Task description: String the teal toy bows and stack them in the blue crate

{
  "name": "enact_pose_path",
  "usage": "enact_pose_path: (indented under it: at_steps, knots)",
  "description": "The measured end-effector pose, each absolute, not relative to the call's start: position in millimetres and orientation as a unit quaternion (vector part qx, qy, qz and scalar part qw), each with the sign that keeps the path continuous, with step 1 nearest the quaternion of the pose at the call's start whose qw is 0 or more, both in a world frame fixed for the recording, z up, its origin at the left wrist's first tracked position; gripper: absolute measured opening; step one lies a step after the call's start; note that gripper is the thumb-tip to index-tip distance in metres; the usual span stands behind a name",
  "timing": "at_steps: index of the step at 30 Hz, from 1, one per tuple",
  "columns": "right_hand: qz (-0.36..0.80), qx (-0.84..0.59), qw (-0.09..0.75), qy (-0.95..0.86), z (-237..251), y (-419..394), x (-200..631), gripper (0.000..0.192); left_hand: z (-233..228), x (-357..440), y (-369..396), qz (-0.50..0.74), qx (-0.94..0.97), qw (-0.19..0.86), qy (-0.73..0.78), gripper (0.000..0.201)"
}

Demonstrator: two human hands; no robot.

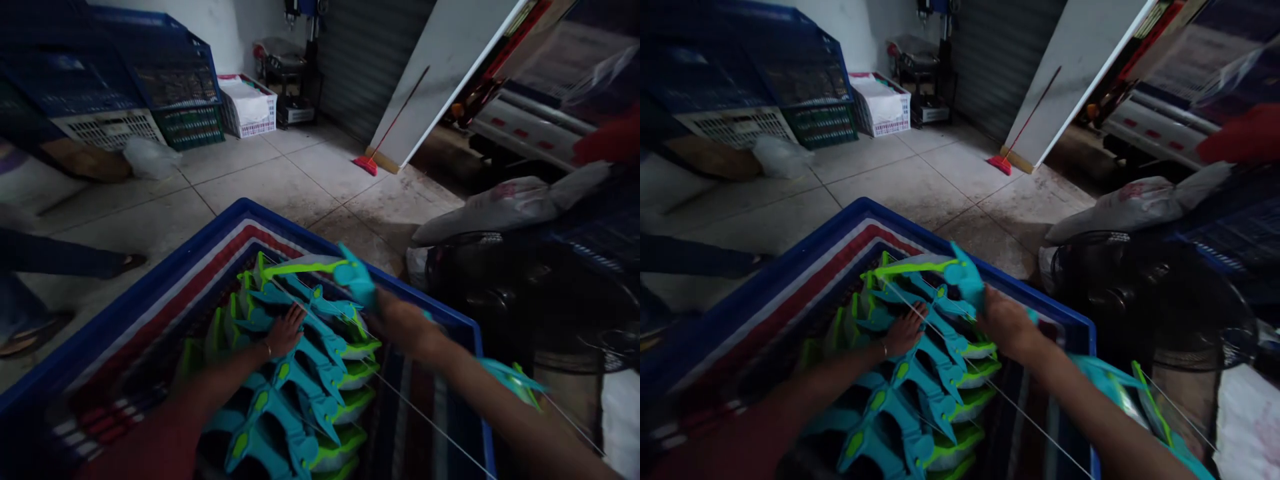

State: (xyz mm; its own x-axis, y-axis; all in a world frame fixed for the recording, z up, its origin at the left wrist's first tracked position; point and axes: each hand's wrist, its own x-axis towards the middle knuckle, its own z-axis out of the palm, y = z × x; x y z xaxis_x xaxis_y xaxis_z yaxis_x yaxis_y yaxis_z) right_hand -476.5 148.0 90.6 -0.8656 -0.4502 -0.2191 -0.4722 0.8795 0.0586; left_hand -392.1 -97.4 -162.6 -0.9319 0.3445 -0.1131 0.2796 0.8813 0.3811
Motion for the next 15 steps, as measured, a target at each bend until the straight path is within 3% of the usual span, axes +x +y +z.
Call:
enact_pose_path:
  at_steps: [3, 7, 11, 15]
  knots:
    - [0.08, -0.263, 0.177, 0.945, 44, 67, -503, 0.059, -163, -389, -98, 0.185, 0.154, 0.059, 0.969, 0.062]
    - [0.067, -0.279, 0.217, 0.933, -46, -13, -542, 0.056, -174, -387, -99, 0.186, 0.154, 0.049, 0.969, 0.066]
    - [0.054, -0.272, 0.224, 0.934, -115, -35, -564, 0.059, -188, -385, -101, 0.193, 0.159, 0.046, 0.967, 0.072]
    - [0.042, -0.262, 0.216, 0.94, -148, -30, -568, 0.066, -194, -379, -99, 0.194, 0.152, 0.06, 0.967, 0.068]
